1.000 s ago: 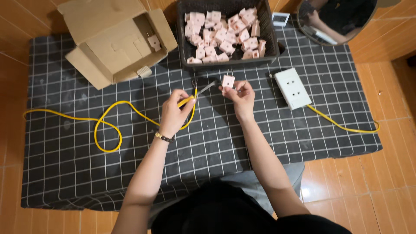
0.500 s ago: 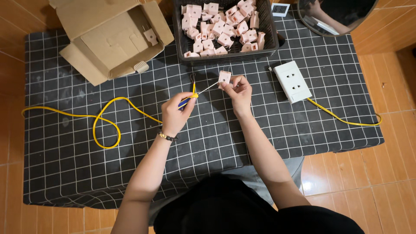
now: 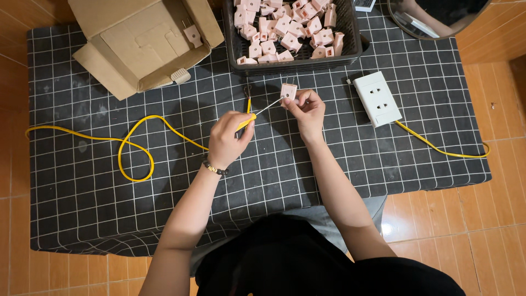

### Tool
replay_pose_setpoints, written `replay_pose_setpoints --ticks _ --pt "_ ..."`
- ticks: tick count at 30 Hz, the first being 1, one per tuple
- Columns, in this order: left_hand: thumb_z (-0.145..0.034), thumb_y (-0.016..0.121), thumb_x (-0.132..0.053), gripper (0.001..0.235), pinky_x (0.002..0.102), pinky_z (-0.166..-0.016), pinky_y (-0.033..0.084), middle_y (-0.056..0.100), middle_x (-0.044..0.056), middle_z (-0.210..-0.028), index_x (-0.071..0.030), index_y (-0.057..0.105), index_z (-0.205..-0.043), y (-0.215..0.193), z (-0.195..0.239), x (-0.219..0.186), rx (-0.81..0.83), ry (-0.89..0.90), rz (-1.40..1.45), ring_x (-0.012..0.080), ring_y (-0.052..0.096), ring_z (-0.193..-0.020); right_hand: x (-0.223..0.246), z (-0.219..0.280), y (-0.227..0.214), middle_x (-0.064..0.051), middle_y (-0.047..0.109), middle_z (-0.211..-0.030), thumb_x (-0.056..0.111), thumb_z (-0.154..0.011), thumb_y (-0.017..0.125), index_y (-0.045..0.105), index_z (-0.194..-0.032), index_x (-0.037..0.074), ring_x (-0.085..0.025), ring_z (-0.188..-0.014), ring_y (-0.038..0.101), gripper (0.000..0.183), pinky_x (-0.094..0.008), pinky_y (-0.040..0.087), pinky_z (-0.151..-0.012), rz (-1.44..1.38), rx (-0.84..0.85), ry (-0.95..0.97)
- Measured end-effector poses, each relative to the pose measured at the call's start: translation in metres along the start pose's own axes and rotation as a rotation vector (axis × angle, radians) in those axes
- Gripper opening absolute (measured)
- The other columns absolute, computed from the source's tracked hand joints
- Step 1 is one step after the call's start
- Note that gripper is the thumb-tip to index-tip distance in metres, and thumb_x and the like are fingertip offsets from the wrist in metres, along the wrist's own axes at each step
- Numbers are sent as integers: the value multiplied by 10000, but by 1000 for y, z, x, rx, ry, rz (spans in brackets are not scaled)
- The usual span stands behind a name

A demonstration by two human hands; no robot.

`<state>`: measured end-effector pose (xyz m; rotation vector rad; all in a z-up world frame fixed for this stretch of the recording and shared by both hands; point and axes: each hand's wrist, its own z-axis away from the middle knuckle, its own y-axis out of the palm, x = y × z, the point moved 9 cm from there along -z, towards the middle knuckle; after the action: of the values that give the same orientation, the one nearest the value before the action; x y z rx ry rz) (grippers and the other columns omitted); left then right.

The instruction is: The person assembles a pink electrical plug by inserting a yellow cable and tightening screws with a screwdriver. They test the plug by inserting it into a white power strip and then disassemble it to adjust the internal wiring before reassembling it.

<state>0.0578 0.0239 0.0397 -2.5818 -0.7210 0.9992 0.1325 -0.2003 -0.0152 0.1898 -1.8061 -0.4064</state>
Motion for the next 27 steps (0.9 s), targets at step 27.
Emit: replay_pose_setpoints --ticks 27 --pt "-1045 680 -188 115 427 -700 624 730 145 -904 -74 685 -1066 9 3 18 115 -187 -14 365 749 -835 29 13 10 -89 580 -753 11 -838 875 571 -730 71 -222 -691 664 328 -313 574 -612 603 108 -344"
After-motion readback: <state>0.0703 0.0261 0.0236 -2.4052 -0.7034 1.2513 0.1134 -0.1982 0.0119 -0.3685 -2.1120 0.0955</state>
